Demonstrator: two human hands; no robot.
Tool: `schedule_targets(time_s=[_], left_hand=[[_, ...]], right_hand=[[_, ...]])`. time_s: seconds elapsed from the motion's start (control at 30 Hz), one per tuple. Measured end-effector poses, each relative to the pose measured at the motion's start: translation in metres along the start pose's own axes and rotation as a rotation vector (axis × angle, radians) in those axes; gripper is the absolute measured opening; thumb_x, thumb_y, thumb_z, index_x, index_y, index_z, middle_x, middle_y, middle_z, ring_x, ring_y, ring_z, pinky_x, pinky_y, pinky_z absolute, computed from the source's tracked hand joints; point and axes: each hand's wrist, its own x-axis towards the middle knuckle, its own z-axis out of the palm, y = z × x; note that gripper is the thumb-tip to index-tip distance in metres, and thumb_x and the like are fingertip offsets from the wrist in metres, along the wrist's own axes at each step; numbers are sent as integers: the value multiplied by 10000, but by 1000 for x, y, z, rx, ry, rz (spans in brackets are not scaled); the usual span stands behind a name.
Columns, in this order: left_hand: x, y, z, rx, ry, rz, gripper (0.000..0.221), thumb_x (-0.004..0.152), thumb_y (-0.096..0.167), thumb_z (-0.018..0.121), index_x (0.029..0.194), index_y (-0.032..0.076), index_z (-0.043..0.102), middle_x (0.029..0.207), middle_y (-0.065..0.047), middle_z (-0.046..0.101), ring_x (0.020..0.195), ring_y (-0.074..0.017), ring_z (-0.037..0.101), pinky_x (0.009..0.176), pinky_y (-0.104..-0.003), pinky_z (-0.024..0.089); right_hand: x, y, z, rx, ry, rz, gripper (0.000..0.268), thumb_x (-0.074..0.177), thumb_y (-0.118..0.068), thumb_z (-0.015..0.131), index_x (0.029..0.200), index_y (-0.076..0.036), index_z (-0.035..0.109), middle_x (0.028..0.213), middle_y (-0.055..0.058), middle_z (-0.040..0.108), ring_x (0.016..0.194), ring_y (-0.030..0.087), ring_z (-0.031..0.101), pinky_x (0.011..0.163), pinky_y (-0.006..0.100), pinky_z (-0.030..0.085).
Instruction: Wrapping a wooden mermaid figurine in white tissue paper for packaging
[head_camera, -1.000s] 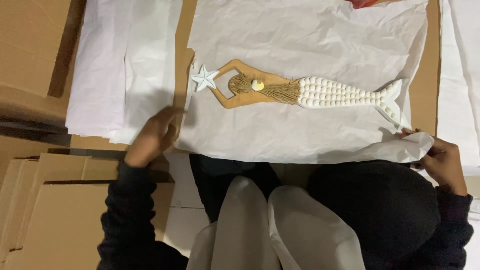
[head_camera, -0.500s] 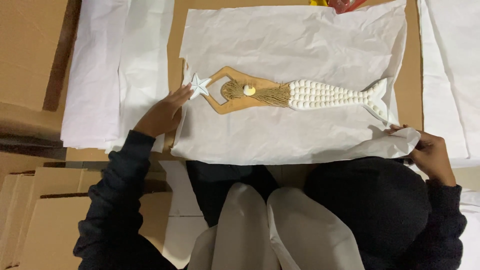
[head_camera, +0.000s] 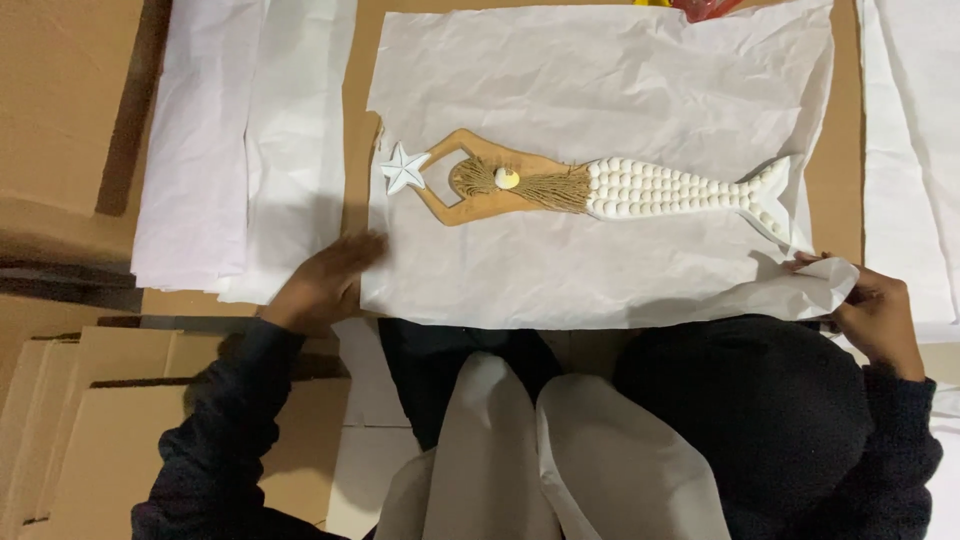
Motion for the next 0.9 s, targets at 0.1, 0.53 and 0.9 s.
schedule_targets(time_s=[0.1, 0.53, 0.9], left_hand=[[-3, 9, -5, -2, 124, 183, 688, 832, -111, 445, 1510, 2, 465, 1584, -189, 460, 1509, -407, 379, 1275, -518, 307], [-2, -13, 3, -115, 140, -43, 598, 930, -17, 570, 1507, 110, 476, 1551, -157, 506, 1424, -360, 488, 1140, -473, 445], [67, -11, -18, -412, 406, -291, 415, 1120, 389, 425, 1161, 19, 608, 1148, -170, 654, 1091, -294, 651, 840, -388, 518]], right_hand=[[-2, -2, 2, 9, 11, 39, 294, 981, -13, 675, 1270, -47, 717, 1258, 87, 709, 807, 105, 519, 502, 271, 432], [4, 19, -7, 29, -12, -7, 279, 992, -46, 663, 1263, -3, 709, 1303, 141, 692, 1080, 157, 587, 818, 303, 514], [34, 38, -10, -44, 159, -139, 232, 1207, -192, 633, 1090, -10, 718, 1103, 48, 697, 1063, 88, 532, 927, 261, 417]])
